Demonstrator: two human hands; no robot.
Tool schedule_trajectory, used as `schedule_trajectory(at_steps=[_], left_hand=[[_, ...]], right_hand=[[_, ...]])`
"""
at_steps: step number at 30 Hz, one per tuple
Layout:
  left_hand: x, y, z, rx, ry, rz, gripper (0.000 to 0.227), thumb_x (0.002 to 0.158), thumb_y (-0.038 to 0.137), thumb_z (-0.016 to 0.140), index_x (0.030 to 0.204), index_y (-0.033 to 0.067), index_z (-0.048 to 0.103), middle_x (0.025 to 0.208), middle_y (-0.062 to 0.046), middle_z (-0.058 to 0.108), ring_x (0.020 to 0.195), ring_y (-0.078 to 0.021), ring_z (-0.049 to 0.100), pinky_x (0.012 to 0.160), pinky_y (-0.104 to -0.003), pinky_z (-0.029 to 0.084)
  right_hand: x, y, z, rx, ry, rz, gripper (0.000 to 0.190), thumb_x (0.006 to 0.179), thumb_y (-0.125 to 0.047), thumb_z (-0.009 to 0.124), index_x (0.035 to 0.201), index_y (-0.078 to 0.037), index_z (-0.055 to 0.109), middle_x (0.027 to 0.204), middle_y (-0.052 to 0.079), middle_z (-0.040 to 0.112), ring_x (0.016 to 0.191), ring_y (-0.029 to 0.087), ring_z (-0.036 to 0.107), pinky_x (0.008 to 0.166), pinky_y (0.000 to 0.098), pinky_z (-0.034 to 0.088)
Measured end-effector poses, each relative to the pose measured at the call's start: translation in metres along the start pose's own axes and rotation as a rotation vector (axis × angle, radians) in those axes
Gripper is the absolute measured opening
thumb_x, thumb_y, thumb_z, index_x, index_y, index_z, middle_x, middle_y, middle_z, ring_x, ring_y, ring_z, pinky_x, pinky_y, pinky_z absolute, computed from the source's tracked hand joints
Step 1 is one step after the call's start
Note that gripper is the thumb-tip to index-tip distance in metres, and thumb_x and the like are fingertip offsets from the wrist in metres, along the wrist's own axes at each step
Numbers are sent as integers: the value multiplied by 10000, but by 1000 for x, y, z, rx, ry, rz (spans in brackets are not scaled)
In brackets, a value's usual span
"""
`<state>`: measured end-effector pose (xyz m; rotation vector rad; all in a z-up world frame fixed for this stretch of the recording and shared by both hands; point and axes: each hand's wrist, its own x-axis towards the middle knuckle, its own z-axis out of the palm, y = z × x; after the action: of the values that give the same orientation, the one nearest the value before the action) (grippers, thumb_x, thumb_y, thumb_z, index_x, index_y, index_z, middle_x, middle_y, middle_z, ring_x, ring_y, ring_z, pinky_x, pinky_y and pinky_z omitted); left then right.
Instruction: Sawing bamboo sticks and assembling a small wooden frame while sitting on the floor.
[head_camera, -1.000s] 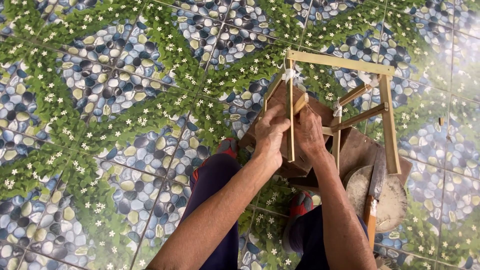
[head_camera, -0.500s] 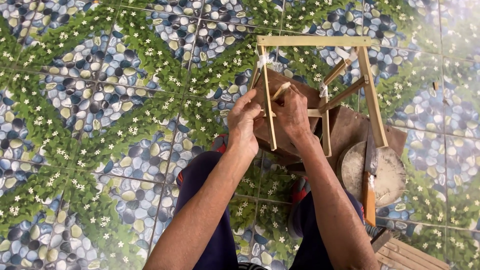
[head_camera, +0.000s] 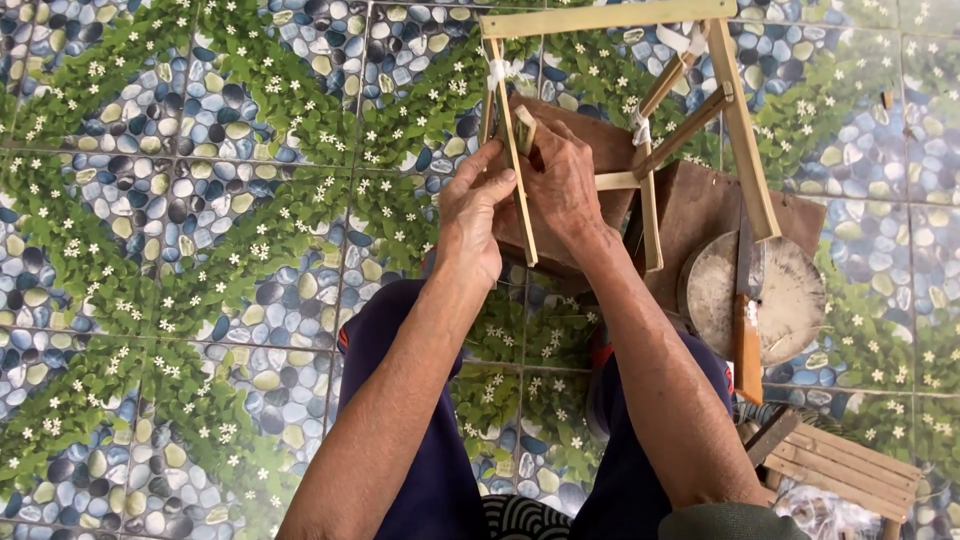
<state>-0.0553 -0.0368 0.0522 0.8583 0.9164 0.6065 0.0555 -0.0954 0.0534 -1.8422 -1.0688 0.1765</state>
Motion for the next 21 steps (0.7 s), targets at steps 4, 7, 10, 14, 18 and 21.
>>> schedule_trajectory(at_steps=[4, 7, 10, 14, 18, 21], left_hand=[[-11, 21, 8, -45, -1, -45, 522, 865, 13, 718, 1370, 132, 668, 1165, -119, 654, 947, -218, 627, 818, -363, 524], [-12, 27, 9, -100, -10, -93, 514, 880, -70, 644, 1374, 72, 647, 1143, -118, 696, 921, -192, 631, 823, -328, 502], [-10, 27, 9, -95, -33, -67, 528, 878, -67, 643, 1392, 54, 631, 1133, -125, 690, 881, -182, 632, 773, -313, 496], [-8, 27, 9, -120, -69, -38, 555, 879, -87, 631, 1424, 10, 590, 1089, -152, 665, 803, -181, 624, 743, -294, 517], [-1, 23, 13, -130, -38, -40, 530, 876, -94, 650, 1398, -7, 622, 1056, -117, 713, 706, -156, 624, 664, -269, 524], [14, 10, 11, -165, 3, -59, 466, 860, -74, 686, 1319, 8, 684, 928, -103, 708, 652, -166, 610, 643, -305, 521]], right_hand=[[1, 2, -2, -3, -12, -21, 175, 865, -56, 757, 1019, -55, 675, 829, 80, 594, 711, 238, 607, 610, 376, 529], [1, -2, -7, 15, -50, -70, 210, 855, 13, 747, 1023, -31, 629, 805, 64, 604, 642, 168, 555, 569, 337, 491], [2, 1, -9, 29, -95, -69, 273, 843, 51, 731, 1079, -31, 622, 841, 81, 622, 670, 182, 590, 588, 339, 512], [4, 0, -11, 48, -141, -43, 372, 812, 91, 734, 1149, -24, 631, 954, 89, 638, 730, 174, 630, 638, 334, 535], [3, 1, -11, 38, -118, -68, 398, 784, 105, 738, 1147, -33, 649, 977, 95, 688, 750, 180, 660, 662, 329, 574], [2, -3, -13, 38, -133, 24, 445, 743, 115, 743, 1148, -43, 650, 973, 79, 692, 754, 175, 676, 669, 329, 580]])
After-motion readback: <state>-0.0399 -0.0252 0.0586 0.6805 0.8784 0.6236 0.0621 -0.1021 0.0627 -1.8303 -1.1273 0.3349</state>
